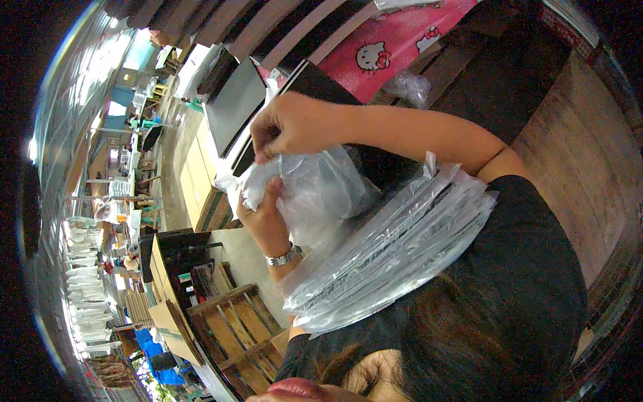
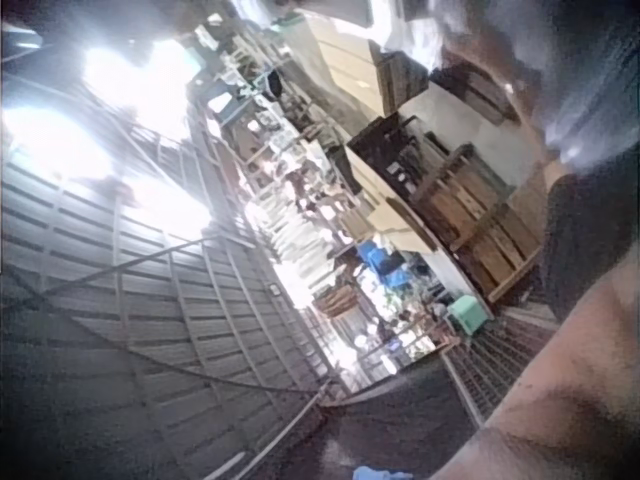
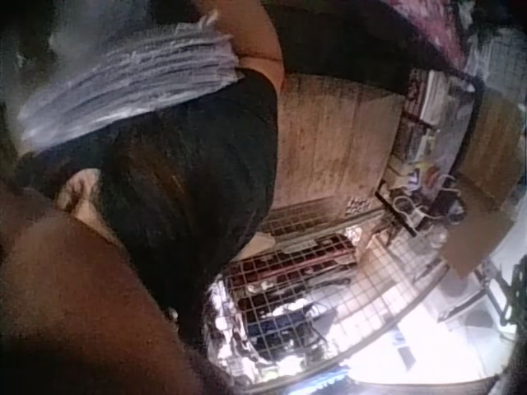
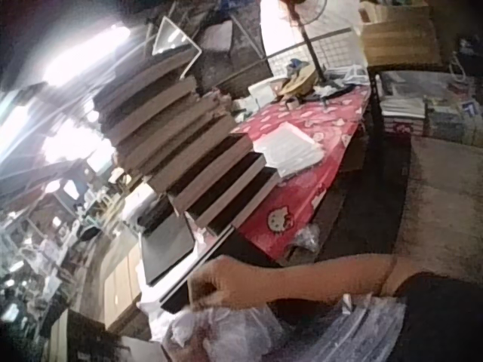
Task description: The person places paper bags into clear plastic sleeves by hand, sliding them into a stack.
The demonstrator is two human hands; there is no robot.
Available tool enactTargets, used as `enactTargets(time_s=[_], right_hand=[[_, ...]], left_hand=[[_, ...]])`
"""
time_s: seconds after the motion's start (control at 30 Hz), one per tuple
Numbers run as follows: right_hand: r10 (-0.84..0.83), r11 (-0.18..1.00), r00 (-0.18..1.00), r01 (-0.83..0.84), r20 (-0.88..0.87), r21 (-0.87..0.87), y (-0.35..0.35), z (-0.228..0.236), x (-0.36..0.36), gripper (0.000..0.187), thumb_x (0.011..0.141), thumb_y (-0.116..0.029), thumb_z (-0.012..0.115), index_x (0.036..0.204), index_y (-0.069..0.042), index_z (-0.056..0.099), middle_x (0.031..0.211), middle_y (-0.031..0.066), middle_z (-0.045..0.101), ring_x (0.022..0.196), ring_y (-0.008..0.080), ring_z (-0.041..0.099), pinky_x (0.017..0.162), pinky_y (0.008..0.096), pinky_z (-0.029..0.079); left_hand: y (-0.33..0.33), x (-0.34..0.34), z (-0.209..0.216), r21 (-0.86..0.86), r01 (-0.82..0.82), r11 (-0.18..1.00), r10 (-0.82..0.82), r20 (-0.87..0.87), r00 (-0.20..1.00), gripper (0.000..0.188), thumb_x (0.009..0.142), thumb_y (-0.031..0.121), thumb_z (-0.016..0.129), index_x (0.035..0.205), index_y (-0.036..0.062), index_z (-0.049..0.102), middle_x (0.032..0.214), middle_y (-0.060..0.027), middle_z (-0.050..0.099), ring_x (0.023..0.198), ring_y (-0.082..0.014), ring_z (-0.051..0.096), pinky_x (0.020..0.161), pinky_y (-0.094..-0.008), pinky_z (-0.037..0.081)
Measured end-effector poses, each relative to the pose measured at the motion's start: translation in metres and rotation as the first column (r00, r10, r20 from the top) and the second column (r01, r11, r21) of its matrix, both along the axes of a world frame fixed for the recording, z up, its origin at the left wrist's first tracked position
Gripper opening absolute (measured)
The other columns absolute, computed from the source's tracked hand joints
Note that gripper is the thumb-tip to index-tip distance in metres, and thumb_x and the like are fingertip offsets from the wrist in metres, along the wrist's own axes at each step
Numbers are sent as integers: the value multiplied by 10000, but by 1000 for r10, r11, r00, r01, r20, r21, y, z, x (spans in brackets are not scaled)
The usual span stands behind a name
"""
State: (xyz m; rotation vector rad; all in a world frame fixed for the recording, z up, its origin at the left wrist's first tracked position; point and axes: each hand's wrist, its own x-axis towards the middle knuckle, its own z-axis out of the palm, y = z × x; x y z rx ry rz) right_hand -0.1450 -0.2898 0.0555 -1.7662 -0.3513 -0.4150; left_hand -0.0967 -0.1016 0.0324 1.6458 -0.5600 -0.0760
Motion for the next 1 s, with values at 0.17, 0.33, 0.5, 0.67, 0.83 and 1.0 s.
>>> enactTargets(time_s=[0.17, 0.33, 0.5, 0.67, 0.83, 1.0], right_hand=[[13, 1000, 999, -12, -45, 12, 0, -12, 8, 141, 763, -103, 704, 829, -5, 628, 779, 43, 640, 721, 84, 564, 683, 239, 452], [-54, 976, 997, 63, -51, 207, 2, -18, 13, 139, 768, -114, 712, 788, -11, 621, 740, 18, 620, 708, 72, 544, 669, 226, 436], [-96, 975, 994, 106, -58, 194, 4, -17, 4, 115, 788, -90, 689, 782, -5, 612, 727, 13, 602, 715, 62, 533, 685, 222, 438], [-128, 964, 991, 116, 38, 239, 9, -15, 4, 51, 807, -27, 643, 817, 12, 612, 744, 25, 604, 752, 68, 546, 715, 232, 448], [-216, 968, 975, 206, 55, 144, 10, -11, -7, 71, 797, -11, 646, 842, 32, 612, 809, 64, 638, 786, 87, 577, 732, 242, 454], [-274, 956, 954, 256, 125, 142, -2, -19, 15, 92, 787, -67, 684, 858, -12, 662, 798, 47, 633, 769, 86, 579, 733, 236, 454]], left_hand=[[7, 10, -6, -12, 5, 1000, -5, -46, 999, 131, 762, 55, 707, 843, 23, 610, 842, -46, 657, 716, -106, 589, 669, -217, 458], [-5, 12, -8, -309, 97, 946, -113, -33, 993, 133, 747, 34, 657, 733, 36, 524, 888, -69, 636, 777, -140, 582, 737, -266, 449], [3, 18, -4, -253, 86, 964, -96, -29, 995, 242, 731, 113, 699, 751, 49, 466, 831, -13, 562, 716, -116, 514, 692, -257, 426], [-12, 6, 3, -324, 21, 946, -90, -201, 975, 291, 725, 179, 734, 814, 59, 485, 805, -15, 528, 723, -125, 501, 698, -268, 419], [-17, 4, 18, -316, 43, 948, -141, -294, 945, 216, 715, 125, 691, 867, 21, 576, 931, -91, 615, 810, -156, 566, 742, -276, 440], [-16, 9, 10, -199, 16, 980, -40, -118, 992, 238, 750, 138, 695, 908, 11, 571, 844, -56, 612, 743, -121, 538, 705, -238, 416]])
